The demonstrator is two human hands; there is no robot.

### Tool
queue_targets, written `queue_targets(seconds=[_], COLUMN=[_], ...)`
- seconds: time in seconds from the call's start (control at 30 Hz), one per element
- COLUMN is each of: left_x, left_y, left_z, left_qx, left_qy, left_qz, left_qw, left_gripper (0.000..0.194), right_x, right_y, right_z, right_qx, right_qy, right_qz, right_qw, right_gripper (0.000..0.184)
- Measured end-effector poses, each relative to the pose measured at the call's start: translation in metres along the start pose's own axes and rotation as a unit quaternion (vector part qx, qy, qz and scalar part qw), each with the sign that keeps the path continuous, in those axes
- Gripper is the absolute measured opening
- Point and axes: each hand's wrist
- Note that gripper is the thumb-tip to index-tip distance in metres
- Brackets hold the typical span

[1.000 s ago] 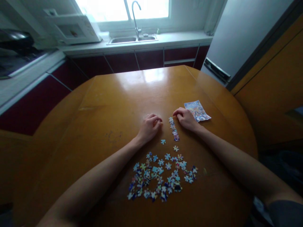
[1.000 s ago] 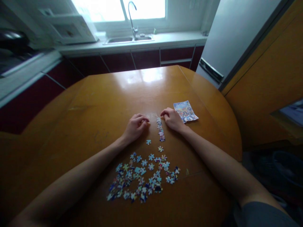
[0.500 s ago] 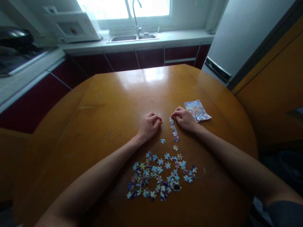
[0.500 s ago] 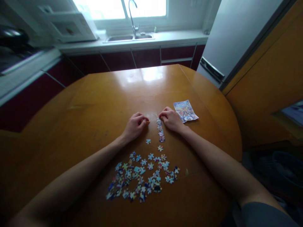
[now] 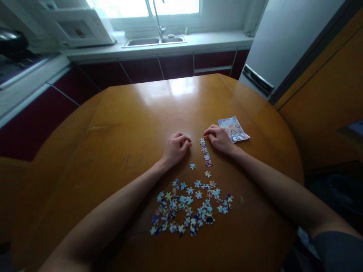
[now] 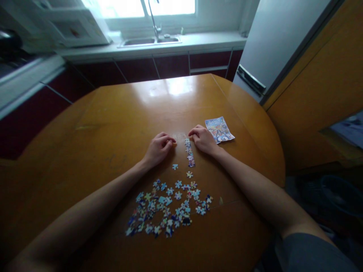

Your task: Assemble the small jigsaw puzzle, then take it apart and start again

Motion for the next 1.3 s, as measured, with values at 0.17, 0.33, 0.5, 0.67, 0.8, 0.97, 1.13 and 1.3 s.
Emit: queue_targets(seconds=[0.17,0.33,0.5,0.67,0.8,0.97,1.13,1.3], left_x=[0.0,0.0,0.0,-0.001,-0.002,-0.002,-0.002,-0.002], left_y=[0.001,0.002,0.001,0.001,0.0,0.0,0.001,0.001], left_z=[0.001,-0.001,0.0,0.001,0.001,0.002,0.0,-0.001], left_qx=[0.002,0.017,0.006,0.001,0.001,-0.001,-0.006,-0.006], left_qy=[-0.009,-0.01,-0.016,-0.016,-0.011,-0.001,0.015,0.03], left_qz=[-0.004,-0.007,-0.008,-0.009,-0.008,-0.003,0.003,0.009], left_qw=[1.0,1.0,1.0,1.0,1.0,1.0,1.0,0.999], left_gripper=[0.017,0.02,0.019,0.018,0.018,0.017,0.017,0.016], right_x=[0.002,0.025,0.046,0.042,0.039,0.039,0.037,0.04], right_y=[0.004,-0.01,-0.07,-0.12,-0.138,-0.152,-0.159,-0.158], right_z=[0.001,0.025,0.058,0.055,0.045,0.046,0.048,0.049], right_qx=[-0.009,-0.014,0.024,0.026,-0.022,-0.023,-0.044,-0.063], right_qy=[0.021,0.02,-0.012,-0.078,-0.093,-0.073,-0.066,-0.069], right_qz=[-0.004,0.023,0.127,0.189,0.173,0.195,0.173,0.167], right_qw=[1.0,0.999,0.992,0.979,0.98,0.978,0.982,0.982], right_gripper=[0.027,0.027,0.023,0.021,0.019,0.02,0.018,0.018])
Point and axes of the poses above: each hand's wrist, its own y-axis towards the middle knuckle, its own x-axis out of the back of the hand, z = x × y, and after that the axes turned 15 degrees about -x, right-handed
